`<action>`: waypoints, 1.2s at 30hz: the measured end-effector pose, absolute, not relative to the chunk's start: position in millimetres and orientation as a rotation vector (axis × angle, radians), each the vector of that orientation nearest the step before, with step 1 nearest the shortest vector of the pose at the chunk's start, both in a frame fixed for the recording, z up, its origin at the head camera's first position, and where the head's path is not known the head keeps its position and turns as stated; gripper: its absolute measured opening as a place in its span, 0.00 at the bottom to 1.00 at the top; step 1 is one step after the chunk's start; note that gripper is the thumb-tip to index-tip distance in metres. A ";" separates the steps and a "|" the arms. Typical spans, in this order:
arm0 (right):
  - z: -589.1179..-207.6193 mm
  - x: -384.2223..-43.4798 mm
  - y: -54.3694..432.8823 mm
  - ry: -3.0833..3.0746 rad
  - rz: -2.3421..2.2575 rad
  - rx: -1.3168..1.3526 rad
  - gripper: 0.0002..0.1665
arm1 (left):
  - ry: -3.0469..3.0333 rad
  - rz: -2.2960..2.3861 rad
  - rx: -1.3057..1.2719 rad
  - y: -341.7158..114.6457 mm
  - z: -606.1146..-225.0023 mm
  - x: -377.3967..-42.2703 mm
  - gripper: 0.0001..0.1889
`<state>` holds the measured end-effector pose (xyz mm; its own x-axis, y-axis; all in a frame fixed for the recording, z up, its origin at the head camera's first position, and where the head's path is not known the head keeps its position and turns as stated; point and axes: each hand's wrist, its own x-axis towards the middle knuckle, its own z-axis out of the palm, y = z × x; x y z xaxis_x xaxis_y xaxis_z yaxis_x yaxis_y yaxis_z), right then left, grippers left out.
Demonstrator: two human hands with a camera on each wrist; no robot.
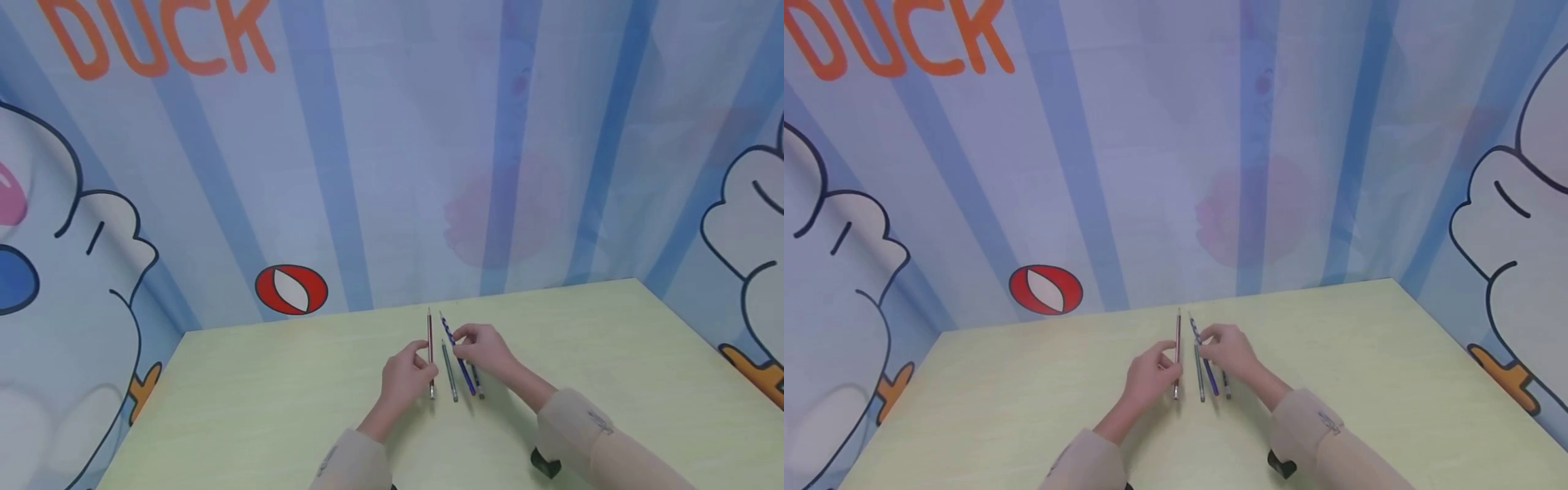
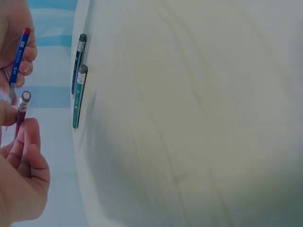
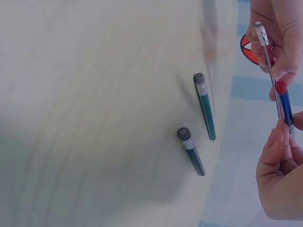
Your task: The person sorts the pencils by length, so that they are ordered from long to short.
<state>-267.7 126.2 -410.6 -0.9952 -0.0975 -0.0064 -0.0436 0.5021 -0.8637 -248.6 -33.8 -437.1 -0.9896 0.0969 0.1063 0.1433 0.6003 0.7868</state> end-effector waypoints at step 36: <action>-421.2 -220.7 105.9 2.051 -1.907 -0.282 0.14 | -2.557 -2.007 -0.320 -55.3 -433.5 -195.8 0.25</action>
<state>-220.7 105.9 -421.2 -0.9275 -0.3599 -0.1015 0.0752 0.0864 -0.9934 -195.8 -55.3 -433.5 -0.9731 0.2291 0.0225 0.0764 0.2290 0.9704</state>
